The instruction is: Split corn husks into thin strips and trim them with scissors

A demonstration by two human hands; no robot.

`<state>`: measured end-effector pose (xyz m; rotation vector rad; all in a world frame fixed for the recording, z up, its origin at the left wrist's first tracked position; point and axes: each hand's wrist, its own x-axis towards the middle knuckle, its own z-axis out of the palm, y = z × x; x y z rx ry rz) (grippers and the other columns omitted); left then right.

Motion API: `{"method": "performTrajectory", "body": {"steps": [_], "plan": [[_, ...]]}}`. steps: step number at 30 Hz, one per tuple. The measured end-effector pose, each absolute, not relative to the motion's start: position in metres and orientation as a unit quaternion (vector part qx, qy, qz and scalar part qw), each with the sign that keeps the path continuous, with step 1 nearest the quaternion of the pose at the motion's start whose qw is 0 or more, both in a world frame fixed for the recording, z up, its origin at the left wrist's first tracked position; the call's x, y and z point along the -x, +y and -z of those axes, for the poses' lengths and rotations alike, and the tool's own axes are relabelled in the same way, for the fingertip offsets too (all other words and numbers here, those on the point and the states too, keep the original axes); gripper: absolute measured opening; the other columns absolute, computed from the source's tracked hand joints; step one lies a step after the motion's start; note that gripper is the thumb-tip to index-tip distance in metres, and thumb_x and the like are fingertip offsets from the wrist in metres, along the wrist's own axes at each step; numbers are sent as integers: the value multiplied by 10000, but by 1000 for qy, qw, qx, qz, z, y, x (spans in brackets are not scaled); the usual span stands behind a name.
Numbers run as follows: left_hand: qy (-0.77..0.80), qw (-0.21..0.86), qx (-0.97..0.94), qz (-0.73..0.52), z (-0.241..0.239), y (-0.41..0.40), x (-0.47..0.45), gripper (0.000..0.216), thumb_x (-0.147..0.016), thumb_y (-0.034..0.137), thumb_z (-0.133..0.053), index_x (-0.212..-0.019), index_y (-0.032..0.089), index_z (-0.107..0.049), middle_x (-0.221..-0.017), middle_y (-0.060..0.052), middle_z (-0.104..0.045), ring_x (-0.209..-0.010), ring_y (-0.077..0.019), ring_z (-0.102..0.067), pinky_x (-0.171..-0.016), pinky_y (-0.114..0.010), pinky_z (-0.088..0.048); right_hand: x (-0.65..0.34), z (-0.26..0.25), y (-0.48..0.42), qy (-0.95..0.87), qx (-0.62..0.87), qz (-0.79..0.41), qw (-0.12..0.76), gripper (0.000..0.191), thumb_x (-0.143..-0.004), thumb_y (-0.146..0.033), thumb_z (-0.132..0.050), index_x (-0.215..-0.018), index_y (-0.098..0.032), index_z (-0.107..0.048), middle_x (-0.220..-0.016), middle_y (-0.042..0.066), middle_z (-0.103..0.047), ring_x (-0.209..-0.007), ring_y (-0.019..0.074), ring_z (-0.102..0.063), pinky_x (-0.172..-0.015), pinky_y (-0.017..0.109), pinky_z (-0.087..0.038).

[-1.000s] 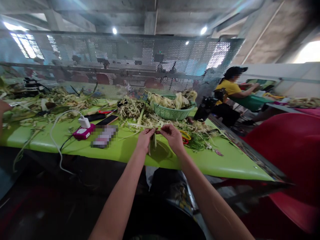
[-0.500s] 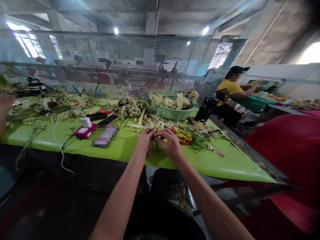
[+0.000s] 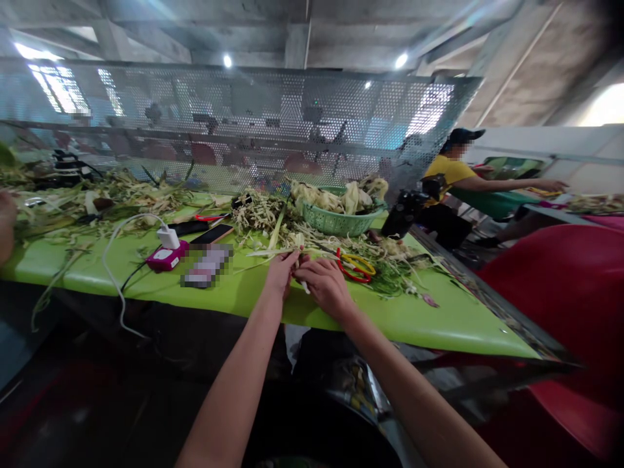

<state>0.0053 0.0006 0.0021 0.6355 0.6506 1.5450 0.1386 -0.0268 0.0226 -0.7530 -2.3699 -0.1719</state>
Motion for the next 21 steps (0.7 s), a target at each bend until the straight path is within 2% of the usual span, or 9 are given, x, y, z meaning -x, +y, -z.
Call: {"method": "performTrajectory", "body": {"steps": [4, 10, 16, 21], "plan": [[282, 608, -293, -682, 2, 4, -7, 347, -521, 259, -828, -816, 128, -701, -804, -54, -704, -712, -139, -631, -695, -269, -473, -144, -22, -22, -850, 289, -18, 440, 210, -877, -210, -578, -1029, -280, -706, -947, 31, -717, -862, 209, -581, -812, 359, -423], [289, 632, -350, -629, -4, -4, -11, 318, -535, 249, -827, -811, 145, -707, -808, -39, -706, -772, -143, -625, -786, -286, -473, -151, -22, -4, -735, 358, -66, 572, 81, -797, -311, -666, -790, -237, -698, -897, 40, -693, -934, 232, -605, -912, 413, -400], [264, 653, -359, -612, -8, -10, -13, 260, -585, 272, -800, -789, 134, -718, -753, -29, -690, -681, -106, -588, -716, -248, -468, -151, -15, 7, -638, 386, -306, 592, 258, -717, -427, -705, -777, -196, -607, -733, 14, -631, -688, 171, -573, -672, 312, -471], [299, 619, -370, -625, -7, -8, -12, 279, -581, 252, -801, -810, 119, -713, -751, -43, -690, -663, -107, -587, -705, -248, -455, -150, -15, 1, -631, 415, -330, 566, 288, -727, -438, -696, -800, -186, -577, -671, -12, -589, -599, 130, -517, -579, 261, -419]]}}
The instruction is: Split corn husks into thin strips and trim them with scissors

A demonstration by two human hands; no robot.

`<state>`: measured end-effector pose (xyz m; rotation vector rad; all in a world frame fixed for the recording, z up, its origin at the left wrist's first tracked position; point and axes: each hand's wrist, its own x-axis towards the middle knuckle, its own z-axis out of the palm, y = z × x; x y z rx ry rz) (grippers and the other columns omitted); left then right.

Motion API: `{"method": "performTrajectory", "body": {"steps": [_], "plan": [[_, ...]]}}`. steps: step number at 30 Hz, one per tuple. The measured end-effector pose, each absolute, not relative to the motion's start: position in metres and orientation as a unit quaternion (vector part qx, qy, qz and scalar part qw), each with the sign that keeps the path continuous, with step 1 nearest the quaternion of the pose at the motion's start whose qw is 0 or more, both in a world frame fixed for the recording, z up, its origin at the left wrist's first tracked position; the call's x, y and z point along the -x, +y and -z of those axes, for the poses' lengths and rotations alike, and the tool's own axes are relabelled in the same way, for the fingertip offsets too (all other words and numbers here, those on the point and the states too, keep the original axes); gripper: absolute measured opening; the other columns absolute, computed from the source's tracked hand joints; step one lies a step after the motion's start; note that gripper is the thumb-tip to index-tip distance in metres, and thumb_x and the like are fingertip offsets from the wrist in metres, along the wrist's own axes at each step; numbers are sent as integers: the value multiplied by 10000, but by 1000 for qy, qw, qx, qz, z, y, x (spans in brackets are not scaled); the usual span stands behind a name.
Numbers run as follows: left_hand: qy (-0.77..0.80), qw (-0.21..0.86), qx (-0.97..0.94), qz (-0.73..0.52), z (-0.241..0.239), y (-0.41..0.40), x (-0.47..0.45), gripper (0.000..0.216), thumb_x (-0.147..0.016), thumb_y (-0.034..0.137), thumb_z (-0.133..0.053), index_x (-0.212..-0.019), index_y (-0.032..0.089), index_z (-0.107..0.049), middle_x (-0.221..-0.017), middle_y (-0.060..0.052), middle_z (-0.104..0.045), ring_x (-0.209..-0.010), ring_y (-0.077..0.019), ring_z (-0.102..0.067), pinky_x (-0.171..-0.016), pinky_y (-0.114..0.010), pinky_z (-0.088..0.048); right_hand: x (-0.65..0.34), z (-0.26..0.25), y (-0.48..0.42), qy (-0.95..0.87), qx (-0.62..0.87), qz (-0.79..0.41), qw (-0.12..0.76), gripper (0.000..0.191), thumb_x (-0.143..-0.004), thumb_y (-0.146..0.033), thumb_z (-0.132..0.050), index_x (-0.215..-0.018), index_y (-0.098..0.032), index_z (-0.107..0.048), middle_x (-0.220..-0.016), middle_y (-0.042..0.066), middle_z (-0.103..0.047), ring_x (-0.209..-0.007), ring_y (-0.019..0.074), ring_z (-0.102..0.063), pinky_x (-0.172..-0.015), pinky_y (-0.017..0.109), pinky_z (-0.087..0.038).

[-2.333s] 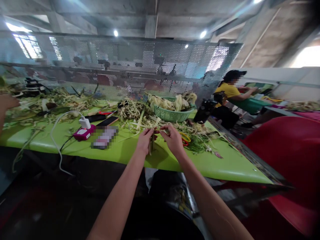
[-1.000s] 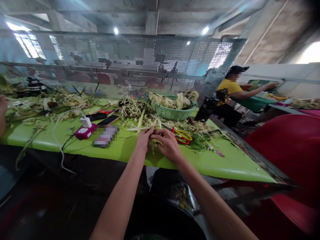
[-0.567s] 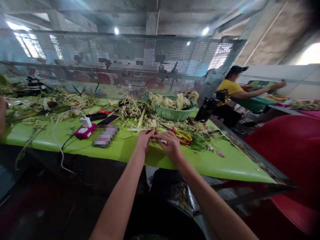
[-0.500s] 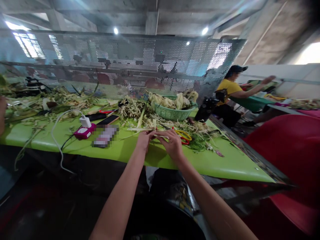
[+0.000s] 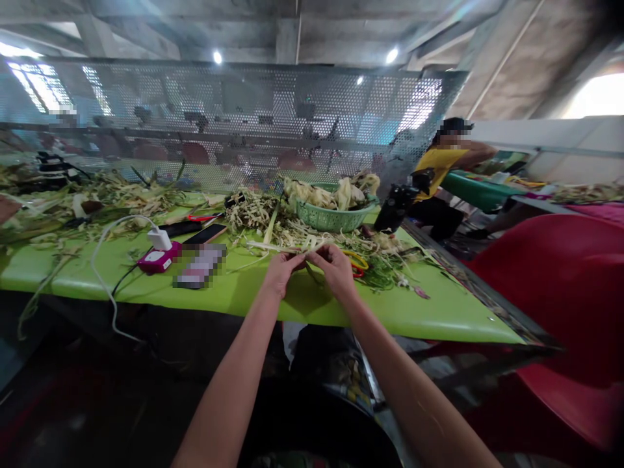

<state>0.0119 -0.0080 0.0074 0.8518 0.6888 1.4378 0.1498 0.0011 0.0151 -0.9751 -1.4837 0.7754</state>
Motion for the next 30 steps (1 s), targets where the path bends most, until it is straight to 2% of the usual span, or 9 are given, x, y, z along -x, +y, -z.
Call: {"method": "performTrajectory", "body": {"steps": [4, 9, 12, 16, 22, 25, 28, 30], "plan": [[366, 559, -343, -660, -4, -2, -10, 240, -599, 234, -769, -800, 126, -695, -730, -40, -679, -640, -114, -573, -683, -260, -453, -152, -18, -6, -633, 398, -355, 561, 321, -715, -378, -716, -928, -198, -558, -629, -44, -559, -557, 113, -491, -534, 239, -386], [405, 491, -434, -638, 0, 0, -10, 196, -630, 197, -721, -815, 147, -680, -716, -31, -661, -671, -143, -562, -688, -275, -440, -152, -22, -9, -635, 350, -414, 550, 233, -691, -365, -731, -829, -186, -673, -715, 10, -635, -651, 145, -560, -637, 287, -466], [389, 468, -512, -606, -2, -3, -12, 189, -665, 204, -677, -847, 160, -700, -732, -28, -664, -719, -163, -568, -724, -279, -435, -152, -23, -8, -603, 344, -449, 562, 266, -682, -373, -743, -872, -190, -711, -804, 31, -691, -723, 169, -603, -721, 326, -494], [377, 480, -539, -580, -5, -7, -14, 188, -730, 242, -598, -849, 153, -713, -777, -48, -678, -759, -174, -572, -732, -277, -432, -154, -24, -8, -570, 345, -475, 574, 330, -680, -386, -748, -945, -191, -723, -839, 35, -708, -736, 171, -613, -734, 330, -496], [404, 500, -477, -600, -3, -5, -14, 207, -694, 292, -675, -841, 147, -691, -779, -46, -669, -725, -153, -565, -701, -268, -411, -156, -27, -10, -582, 307, -469, 589, 323, -802, -408, -633, -1055, -212, -671, -956, 44, -688, -617, 107, -565, -643, 282, -483], [406, 507, -452, -611, -5, -6, -14, 192, -710, 315, -669, -793, 142, -680, -767, -51, -659, -729, -153, -571, -692, -266, -411, -155, -21, -5, -578, 330, -438, 604, 284, -745, -388, -694, -956, -206, -641, -897, 26, -668, -614, 111, -578, -627, 273, -492], [403, 513, -441, -617, -6, -7, -14, 193, -708, 334, -672, -752, 146, -668, -728, -39, -644, -688, -140, -555, -671, -262, -407, -153, -16, 0, -594, 366, -432, 571, 275, -677, -387, -747, -821, -183, -632, -774, 15, -644, -667, 145, -604, -656, 284, -503], [406, 510, -430, -624, -7, -7, -14, 204, -707, 351, -672, -747, 151, -662, -707, -29, -631, -662, -132, -540, -653, -259, -400, -152, -15, 0, -602, 384, -446, 540, 279, -678, -413, -741, -778, -171, -644, -699, 5, -622, -631, 141, -585, -612, 268, -483]]}}
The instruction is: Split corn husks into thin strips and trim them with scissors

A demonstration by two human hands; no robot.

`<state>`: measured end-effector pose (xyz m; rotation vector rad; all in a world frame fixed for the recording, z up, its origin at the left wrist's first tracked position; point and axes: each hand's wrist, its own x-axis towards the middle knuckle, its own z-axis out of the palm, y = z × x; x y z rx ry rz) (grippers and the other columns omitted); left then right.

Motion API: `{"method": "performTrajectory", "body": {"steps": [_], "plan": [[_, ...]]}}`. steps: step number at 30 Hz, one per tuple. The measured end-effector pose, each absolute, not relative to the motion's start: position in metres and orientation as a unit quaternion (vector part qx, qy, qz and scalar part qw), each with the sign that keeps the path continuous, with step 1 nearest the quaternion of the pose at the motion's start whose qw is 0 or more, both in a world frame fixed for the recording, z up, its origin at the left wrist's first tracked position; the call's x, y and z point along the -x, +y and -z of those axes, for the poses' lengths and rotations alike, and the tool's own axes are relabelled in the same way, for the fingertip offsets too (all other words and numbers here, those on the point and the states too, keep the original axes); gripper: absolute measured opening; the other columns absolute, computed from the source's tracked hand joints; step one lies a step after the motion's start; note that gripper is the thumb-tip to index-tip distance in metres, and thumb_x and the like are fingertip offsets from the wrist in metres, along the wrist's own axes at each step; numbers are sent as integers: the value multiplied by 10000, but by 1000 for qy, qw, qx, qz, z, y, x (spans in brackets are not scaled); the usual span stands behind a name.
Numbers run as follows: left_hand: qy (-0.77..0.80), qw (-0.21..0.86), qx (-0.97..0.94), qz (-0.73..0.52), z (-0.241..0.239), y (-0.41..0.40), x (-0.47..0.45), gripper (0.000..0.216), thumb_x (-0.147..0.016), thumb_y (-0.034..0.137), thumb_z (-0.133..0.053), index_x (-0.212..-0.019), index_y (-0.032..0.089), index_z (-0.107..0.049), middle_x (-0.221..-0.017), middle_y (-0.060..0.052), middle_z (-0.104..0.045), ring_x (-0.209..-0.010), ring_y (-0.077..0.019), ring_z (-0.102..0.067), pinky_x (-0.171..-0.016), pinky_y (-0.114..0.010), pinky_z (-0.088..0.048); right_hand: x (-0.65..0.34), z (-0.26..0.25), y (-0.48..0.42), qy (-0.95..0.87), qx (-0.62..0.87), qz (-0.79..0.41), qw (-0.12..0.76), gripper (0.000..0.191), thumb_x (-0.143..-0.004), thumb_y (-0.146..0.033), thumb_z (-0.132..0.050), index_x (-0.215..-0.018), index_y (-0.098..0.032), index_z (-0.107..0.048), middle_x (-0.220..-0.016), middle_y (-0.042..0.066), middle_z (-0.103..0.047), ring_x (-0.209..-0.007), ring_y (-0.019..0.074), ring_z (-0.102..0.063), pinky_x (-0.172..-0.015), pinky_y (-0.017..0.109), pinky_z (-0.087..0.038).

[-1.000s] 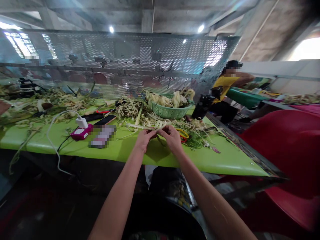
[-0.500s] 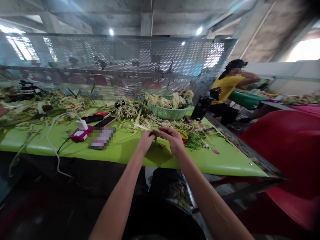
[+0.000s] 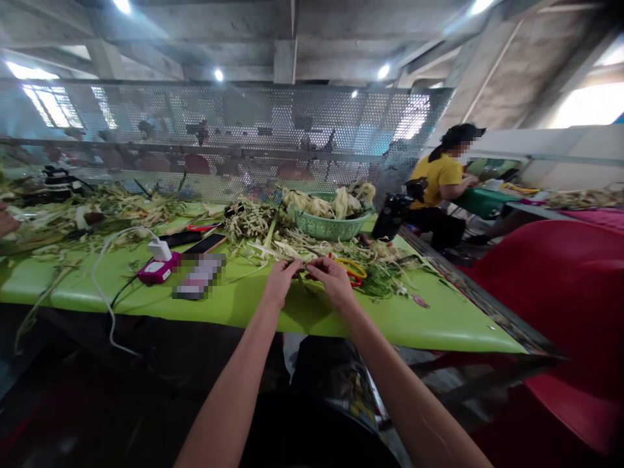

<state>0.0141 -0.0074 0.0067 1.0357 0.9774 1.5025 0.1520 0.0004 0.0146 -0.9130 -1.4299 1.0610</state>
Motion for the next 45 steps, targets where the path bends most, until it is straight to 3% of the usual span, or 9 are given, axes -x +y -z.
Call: {"method": "performTrajectory", "body": {"steps": [3, 7, 12, 17, 20, 25, 31, 35, 45], "plan": [[408, 504, -433, -625, -5, -6, -14, 215, -701, 365, -670, -742, 154, -655, -688, -21, -617, -645, -128, -526, -629, -254, -383, -152, -17, 0, -601, 404, -460, 514, 323, -704, -480, -700, -768, -165, -671, -635, -14, -592, -492, 95, -470, -485, 235, -387], [420, 500, -466, -597, -2, -4, -15, 192, -706, 346, -634, -687, 155, -629, -632, -3, -576, -602, -120, -489, -590, -247, -356, -153, -21, 0, -585, 384, -449, 556, 321, -687, -487, -714, -744, -173, -679, -582, -32, -550, -457, 81, -377, -455, 235, -327], [450, 459, -489, -590, -1, -3, -17, 118, -693, 283, -600, -655, 171, -598, -590, 23, -539, -573, -116, -448, -572, -246, -334, -153, -20, -2, -632, 377, -334, 589, 225, -740, -414, -695, -793, -196, -693, -699, 2, -604, -559, 127, -481, -516, 256, -399], [434, 439, -533, -578, -1, -4, -18, 99, -662, 256, -604, -612, 170, -599, -589, 12, -561, -590, -135, -460, -613, -268, -359, -150, -23, -11, -752, 311, -188, 550, 125, -827, -313, -625, -808, -215, -700, -847, 56, -663, -809, 211, -621, -745, 336, -500], [445, 407, -578, -551, -1, -5, -18, 96, -663, 217, -576, -586, 170, -608, -587, -9, -588, -603, -157, -488, -619, -283, -366, -151, -23, -11, -781, 287, -179, 525, 133, -846, -284, -597, -867, -230, -717, -881, 63, -678, -827, 214, -640, -767, 346, -512], [498, 322, -643, -485, -4, -9, -20, 145, -709, 245, -563, -608, 170, -636, -582, -27, -602, -608, -181, -518, -603, -288, -363, -155, -18, -2, -747, 336, -221, 530, 165, -810, -358, -639, -854, -219, -715, -817, 53, -659, -780, 211, -619, -728, 344, -496], [506, 254, -681, -464, -8, -16, -21, 92, -713, 241, -567, -669, 163, -586, -654, -23, -557, -628, -165, -493, -596, -281, -345, -158, -15, 6, -643, 379, -349, 567, 304, -651, -361, -774, -814, -196, -578, -648, -31, -552, -563, 127, -499, -529, 250, -411], [477, 255, -696, -473, -10, -18, -21, 181, -745, 332, -605, -684, 164, -574, -668, -15, -541, -635, -152, -487, -592, -270, -343, -160, -17, 5, -621, 383, -408, 549, 386, -646, -359, -772, -952, -177, -623, -686, -21, -566, -612, 134, -528, -576, 257, -427], [430, 269, -712, -485, -11, -17, -21, 149, -788, 295, -576, -742, 172, -647, -770, -54, -654, -736, -189, -565, -694, -295, -420, -160, -17, 4, -553, 329, -538, 544, 292, -583, -313, -812, -771, -173, -637, -698, -9, -615, -603, 116, -542, -578, 242, -422]]}}
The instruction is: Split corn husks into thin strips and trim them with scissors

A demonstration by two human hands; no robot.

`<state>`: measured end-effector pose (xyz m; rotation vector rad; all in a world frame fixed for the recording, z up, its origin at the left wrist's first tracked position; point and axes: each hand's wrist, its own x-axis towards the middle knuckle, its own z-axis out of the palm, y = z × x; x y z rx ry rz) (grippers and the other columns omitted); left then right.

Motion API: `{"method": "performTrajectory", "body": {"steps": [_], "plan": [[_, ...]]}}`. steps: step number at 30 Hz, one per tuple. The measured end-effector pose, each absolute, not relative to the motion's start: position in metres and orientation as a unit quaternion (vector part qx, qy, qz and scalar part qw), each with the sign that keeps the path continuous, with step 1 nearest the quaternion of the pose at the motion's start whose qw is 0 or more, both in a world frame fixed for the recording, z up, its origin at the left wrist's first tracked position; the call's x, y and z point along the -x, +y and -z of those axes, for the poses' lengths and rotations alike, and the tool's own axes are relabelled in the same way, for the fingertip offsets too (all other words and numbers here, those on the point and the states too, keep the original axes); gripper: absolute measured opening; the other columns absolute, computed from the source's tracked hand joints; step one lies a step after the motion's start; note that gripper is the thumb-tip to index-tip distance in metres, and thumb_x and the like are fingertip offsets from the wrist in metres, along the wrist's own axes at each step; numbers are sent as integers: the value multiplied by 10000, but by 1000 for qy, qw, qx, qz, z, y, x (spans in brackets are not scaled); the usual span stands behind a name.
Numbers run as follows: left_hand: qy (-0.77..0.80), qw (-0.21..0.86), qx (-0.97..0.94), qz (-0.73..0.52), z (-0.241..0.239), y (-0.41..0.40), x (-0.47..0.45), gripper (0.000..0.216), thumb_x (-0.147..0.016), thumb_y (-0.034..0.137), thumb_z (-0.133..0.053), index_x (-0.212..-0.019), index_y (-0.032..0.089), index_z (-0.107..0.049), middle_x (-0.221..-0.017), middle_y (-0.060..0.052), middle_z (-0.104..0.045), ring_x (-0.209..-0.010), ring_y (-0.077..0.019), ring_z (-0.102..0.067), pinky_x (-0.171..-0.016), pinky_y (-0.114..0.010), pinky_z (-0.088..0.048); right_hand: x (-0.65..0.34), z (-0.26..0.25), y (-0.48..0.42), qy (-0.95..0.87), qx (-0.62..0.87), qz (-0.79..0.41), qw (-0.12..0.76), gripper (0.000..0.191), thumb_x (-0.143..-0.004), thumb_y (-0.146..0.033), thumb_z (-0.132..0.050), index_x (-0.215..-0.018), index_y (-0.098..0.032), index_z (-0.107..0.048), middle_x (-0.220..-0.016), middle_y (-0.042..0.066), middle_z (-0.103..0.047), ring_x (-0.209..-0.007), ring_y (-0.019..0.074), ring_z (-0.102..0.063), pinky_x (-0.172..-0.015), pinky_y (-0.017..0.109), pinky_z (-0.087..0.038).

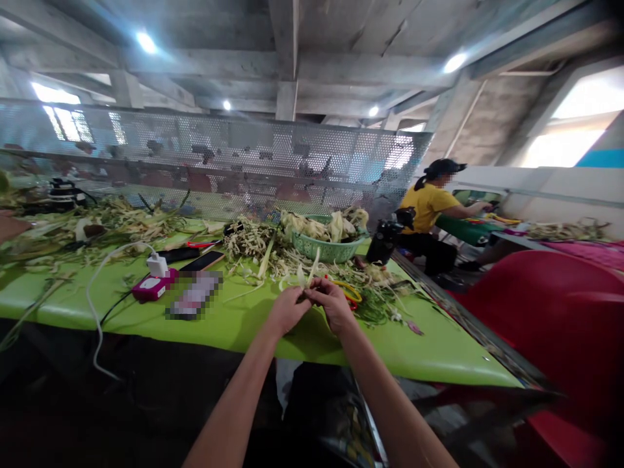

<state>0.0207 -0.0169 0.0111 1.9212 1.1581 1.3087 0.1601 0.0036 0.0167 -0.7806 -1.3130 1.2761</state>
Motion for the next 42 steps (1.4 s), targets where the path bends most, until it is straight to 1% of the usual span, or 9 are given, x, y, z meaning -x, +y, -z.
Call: {"method": "performTrajectory", "body": {"steps": [5, 15, 18, 21, 25, 28, 31, 35, 42], "plan": [[463, 306, -664, -500, -10, -13, -20, 197, -806, 319, -560, -891, 168, -654, -859, -51, -693, -784, -185, -614, -745, -296, -458, -157, -17, 4, -546, 328, -498, 588, 255, -611, -323, -787, -705, -177, -600, -634, -25, -578, -548, 93, -477, -518, 222, -375], [475, 249, -670, -513, -12, -16, -25, 195, -798, 349, -575, -829, 161, -617, -763, -20, -611, -697, -140, -534, -654, -259, -406, -154, -20, 2, -512, 357, -479, 617, 263, -606, -305, -771, -637, -181, -541, -531, -53, -523, -455, 73, -414, -457, 221, -325], [459, 318, -655, -508, -12, -14, -24, 164, -791, 327, -556, -762, 167, -580, -670, 17, -540, -628, -119, -479, -597, -243, -360, -155, -22, 3, -498, 351, -472, 637, 258, -633, -334, -762, -672, -183, -557, -540, -64, -493, -429, 60, -374, -416, 213, -285], [443, 413, -614, -506, -9, -11, -24, 168, -749, 336, -582, -736, 170, -559, -624, 35, -506, -586, -107, -451, -567, -235, -337, -157, -25, 3, -479, 323, -464, 671, 234, -672, -335, -744, -754, -183, -587, -668, -39, -574, -433, 43, -339, -390, 203, -250], [437, 499, -534, -524, -4, -8, -24, 173, -701, 339, -600, -749, 175, -570, -593, 42, -492, -541, -103, -447, -524, -224, -335, -161, -29, 3, -454, 280, -484, 694, 214, -689, -310, -732, -782, -192, -579, -859, 6, -670, -446, 38, -347, -403, 198, -295], [436, 526, -493, -538, -4, -7, -24, 174, -673, 328, -611, -752, 175, -586, -577, 42, -495, -514, -100, -449, -509, -220, -344, -165, -31, 3, -446, 261, -506, 690, 221, -698, -321, -736, -805, -204, -582, -843, 4, -665, -472, 50, -392, -427, 194, -338], [430, 536, -481, -544, -3, -6, -24, 196, -652, 332, -631, -766, 175, -604, -601, 36, -530, -513, -98, -466, -519, -220, -366, -169, -35, 3, -489, 290, -498, 654, 224, -718, -361, -732, -825, -199, -620, -710, -11, -613, -503, 70, -440, -453, 198, -363], [449, 474, -525, -546, 1, -4, -23, 183, -645, 326, -638, -737, 172, -600, -615, 36, -532, -537, -96, -464, -527, -217, -354, -176, -45, 2, -633, 359, -418, 544, 253, -705, -395, -739, -811, -178, -665, -619, -18, -563, -520, 92, -453, -473, 216, -366], [476, 395, -589, -520, 0, -4, -20, 125, -659, 272, -596, -660, 172, -521, -575, 57, -465, -543, -86, -406, -527, -219, -302, -188, -63, 6, -812, 378, -249, 367, 175, -792, -352, -648, -795, -181, -686, -663, -4, -604, -587, 119, -489, -543, 238, -360]]}}
